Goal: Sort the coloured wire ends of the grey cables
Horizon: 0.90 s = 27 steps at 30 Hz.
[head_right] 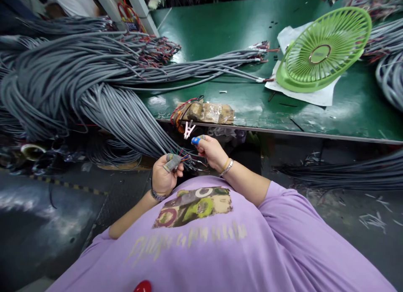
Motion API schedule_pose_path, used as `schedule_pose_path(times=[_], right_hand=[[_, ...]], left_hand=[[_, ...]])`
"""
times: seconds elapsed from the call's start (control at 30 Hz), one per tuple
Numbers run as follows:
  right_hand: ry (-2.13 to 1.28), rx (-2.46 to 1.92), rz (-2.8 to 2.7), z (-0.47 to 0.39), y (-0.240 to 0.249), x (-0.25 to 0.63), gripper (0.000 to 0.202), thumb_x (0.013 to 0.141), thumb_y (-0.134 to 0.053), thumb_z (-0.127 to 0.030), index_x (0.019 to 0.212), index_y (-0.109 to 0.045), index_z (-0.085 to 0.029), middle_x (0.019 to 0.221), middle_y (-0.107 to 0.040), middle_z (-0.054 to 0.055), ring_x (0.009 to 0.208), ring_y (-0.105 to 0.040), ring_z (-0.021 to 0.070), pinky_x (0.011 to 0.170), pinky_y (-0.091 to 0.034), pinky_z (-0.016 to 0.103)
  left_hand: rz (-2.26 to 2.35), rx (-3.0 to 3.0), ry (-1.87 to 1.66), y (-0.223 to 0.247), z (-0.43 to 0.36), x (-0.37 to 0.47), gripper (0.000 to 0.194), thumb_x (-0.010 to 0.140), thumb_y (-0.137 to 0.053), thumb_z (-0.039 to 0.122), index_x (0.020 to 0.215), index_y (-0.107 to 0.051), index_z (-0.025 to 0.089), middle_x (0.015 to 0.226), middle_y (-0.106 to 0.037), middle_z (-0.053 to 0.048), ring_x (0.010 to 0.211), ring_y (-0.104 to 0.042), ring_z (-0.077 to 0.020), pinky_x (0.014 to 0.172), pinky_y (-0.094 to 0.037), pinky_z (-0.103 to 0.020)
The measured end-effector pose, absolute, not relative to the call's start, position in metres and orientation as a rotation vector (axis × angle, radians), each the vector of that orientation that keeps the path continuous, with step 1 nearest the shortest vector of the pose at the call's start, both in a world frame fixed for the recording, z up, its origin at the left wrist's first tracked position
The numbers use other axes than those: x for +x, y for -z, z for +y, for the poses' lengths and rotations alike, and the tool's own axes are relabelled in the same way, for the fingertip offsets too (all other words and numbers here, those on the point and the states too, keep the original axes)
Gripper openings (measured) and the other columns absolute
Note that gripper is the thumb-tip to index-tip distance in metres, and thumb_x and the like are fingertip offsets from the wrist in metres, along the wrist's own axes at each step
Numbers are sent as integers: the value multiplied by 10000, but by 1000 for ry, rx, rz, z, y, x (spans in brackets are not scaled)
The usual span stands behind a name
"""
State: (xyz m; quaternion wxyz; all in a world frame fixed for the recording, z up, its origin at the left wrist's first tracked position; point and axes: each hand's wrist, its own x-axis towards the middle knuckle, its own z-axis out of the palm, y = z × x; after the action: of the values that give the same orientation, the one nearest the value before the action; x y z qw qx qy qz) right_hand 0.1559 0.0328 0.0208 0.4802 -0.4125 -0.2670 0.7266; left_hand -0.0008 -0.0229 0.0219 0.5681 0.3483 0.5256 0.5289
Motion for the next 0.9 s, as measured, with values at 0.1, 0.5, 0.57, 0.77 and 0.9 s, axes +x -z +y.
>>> schedule_pose_path(times=[0.1, 0.5, 0.57, 0.77, 0.9], right_hand=[[-1823, -1005, -628, 45, -16, 164, 402, 663, -775, -496, 745, -561, -165, 630, -544, -46, 484, -389, 41, 474, -366, 190], [-1456, -981, -976, 79, -6, 146, 584, 672, -632, -759, 655, -574, -177, 596, -536, -21, 508, -394, 65, 484, -333, 202], [-1540, -930, -907, 79, 0, 141, 606, 681, -601, -781, 683, -597, -175, 589, -524, -22, 511, -401, 68, 495, -346, 202], [-1873, -809, -607, 81, -4, 131, 621, 660, -652, -760, 792, -655, -153, 654, -572, 3, 555, -457, 85, 523, -381, 215], [-1809, -880, -527, 81, -13, 128, 596, 646, -682, -737, 736, -634, -150, 596, -539, -15, 537, -434, 82, 533, -365, 226]], left_hand=[[1207, 783, -1238, -26, -19, 0, 277, 654, -771, 374, 653, -600, 156, 504, -608, 16, 342, -497, -66, 327, -316, -161], [1045, 697, -977, -39, 21, 2, 305, 561, -793, 373, 631, -584, 161, 428, -555, 18, 288, -413, -58, 288, -250, -154], [1041, 687, -958, -37, 25, 1, 313, 546, -800, 374, 636, -590, 160, 415, -546, 18, 282, -404, -58, 284, -244, -152], [1034, 688, -905, -37, 27, 4, 329, 516, -815, 381, 601, -592, 154, 391, -537, 10, 264, -379, -50, 274, -233, -148], [1047, 697, -889, -39, 27, 7, 327, 497, -817, 385, 574, -600, 153, 371, -521, 13, 262, -371, -52, 271, -229, -154]])
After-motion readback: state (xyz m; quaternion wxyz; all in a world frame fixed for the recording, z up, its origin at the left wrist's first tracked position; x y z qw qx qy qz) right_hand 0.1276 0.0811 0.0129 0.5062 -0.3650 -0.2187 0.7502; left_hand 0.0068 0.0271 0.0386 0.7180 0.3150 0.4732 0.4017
